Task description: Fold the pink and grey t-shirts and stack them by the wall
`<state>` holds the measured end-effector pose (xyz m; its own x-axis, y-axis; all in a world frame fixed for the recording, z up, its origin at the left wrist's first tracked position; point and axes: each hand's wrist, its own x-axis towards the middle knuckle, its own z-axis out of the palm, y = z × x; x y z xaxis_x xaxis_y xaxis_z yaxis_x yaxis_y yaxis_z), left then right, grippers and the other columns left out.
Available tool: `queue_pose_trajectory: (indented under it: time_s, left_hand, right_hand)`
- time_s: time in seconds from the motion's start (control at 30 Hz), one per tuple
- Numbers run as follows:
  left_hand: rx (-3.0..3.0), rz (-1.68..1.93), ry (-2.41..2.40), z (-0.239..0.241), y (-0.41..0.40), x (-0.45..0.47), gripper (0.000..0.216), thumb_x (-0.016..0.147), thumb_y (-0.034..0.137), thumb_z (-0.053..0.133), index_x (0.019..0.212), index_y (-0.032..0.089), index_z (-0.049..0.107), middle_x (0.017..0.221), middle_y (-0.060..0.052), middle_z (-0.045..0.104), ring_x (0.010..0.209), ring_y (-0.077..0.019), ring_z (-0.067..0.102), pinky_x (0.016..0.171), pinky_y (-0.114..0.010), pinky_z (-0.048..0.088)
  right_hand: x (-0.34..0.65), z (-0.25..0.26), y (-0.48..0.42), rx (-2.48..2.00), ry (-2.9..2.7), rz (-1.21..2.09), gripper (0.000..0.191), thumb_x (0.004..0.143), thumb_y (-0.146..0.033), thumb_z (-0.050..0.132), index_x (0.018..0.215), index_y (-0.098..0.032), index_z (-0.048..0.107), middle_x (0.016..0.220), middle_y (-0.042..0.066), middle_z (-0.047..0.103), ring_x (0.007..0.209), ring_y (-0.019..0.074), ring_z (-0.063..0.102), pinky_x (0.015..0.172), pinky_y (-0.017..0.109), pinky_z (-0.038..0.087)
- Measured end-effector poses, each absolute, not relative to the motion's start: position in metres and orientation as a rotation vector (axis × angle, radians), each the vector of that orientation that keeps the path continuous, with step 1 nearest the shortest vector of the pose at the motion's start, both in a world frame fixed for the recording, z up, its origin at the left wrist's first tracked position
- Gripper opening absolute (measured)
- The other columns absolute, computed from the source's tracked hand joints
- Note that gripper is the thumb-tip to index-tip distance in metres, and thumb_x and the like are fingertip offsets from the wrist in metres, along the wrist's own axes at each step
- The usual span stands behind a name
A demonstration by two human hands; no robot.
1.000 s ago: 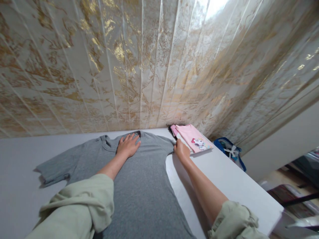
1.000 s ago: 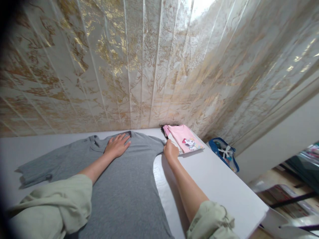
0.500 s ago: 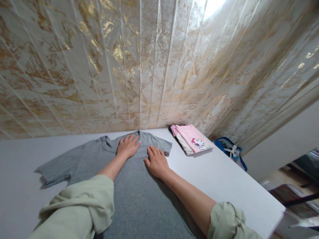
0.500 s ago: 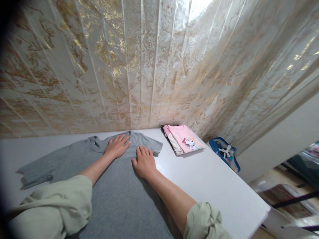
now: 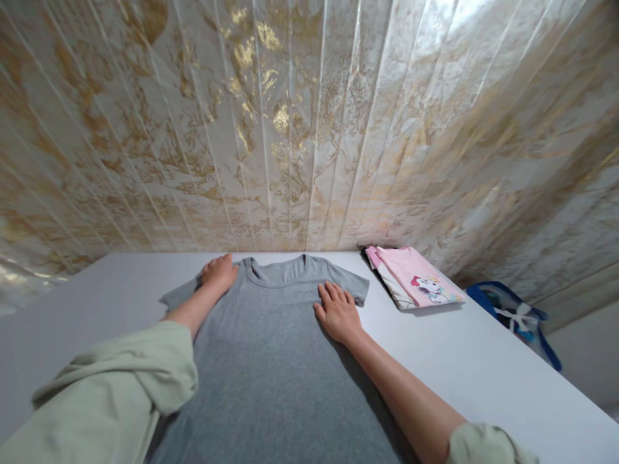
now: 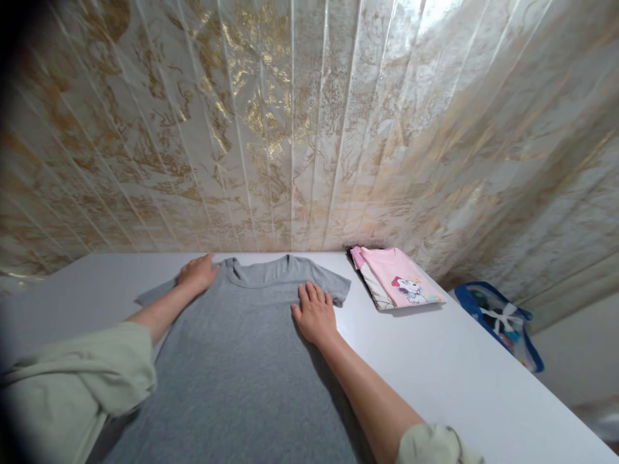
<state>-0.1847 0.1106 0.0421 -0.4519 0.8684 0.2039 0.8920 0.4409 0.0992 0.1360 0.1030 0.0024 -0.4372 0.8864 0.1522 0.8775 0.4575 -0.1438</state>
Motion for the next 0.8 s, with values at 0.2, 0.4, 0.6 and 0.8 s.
queue_pose_trajectory:
  time_s: [0.2, 0.4, 0.6, 0.8]
  left_hand:
    - [-1.536, -0.146, -2.670, 0.056, 0.099, -0.227, 0.027, 0.088, 0.031, 0.047, 0.107, 0.021, 0.064, 0.101, -0.012, 0.072, 0.094, -0.0274, 0.068, 0.074, -0.034, 0.050]
    - [-1.524, -0.157, -2.526, 0.055, 0.091, -0.205, 0.039, 0.091, 0.030, 0.041, 0.124, 0.016, 0.056, 0.124, -0.019, 0.060, 0.119, -0.0324, 0.055, 0.094, -0.043, 0.044]
    - [-1.724, -0.141, -2.504, 0.025, 0.094, -0.152, 0.054, 0.094, 0.044, 0.030, 0.129, 0.012, 0.056, 0.138, -0.018, 0.054, 0.129, -0.0295, 0.048, 0.104, -0.041, 0.038]
    - [-1.793, -0.168, -2.537, 0.003, 0.101, -0.139, 0.067, 0.094, 0.054, 0.023, 0.148, 0.015, 0.035, 0.158, -0.013, 0.027, 0.145, -0.0273, 0.025, 0.115, -0.047, 0.022]
  right_hand:
    - [0.136, 0.000, 0.104, -1.510, -2.490, 0.044, 0.056, 0.097, -0.044, 0.036, 0.148, -0.020, 0.038, 0.155, 0.007, 0.033, 0.142, 0.0251, 0.028, 0.114, 0.044, 0.018]
    - [0.137, 0.001, 0.104, -1.521, -2.488, 0.043, 0.056, 0.097, -0.044, 0.037, 0.148, -0.020, 0.038, 0.155, 0.008, 0.033, 0.142, 0.0247, 0.028, 0.114, 0.044, 0.018]
    - [0.136, 0.002, 0.103, -1.519, -2.497, 0.041, 0.056, 0.097, -0.044, 0.037, 0.148, -0.019, 0.038, 0.155, 0.008, 0.033, 0.142, 0.0244, 0.028, 0.114, 0.044, 0.019]
    - [0.138, 0.000, 0.105, -1.544, -2.517, 0.066, 0.056, 0.098, -0.043, 0.036, 0.149, -0.020, 0.036, 0.156, 0.009, 0.031, 0.143, 0.0247, 0.027, 0.114, 0.045, 0.018]
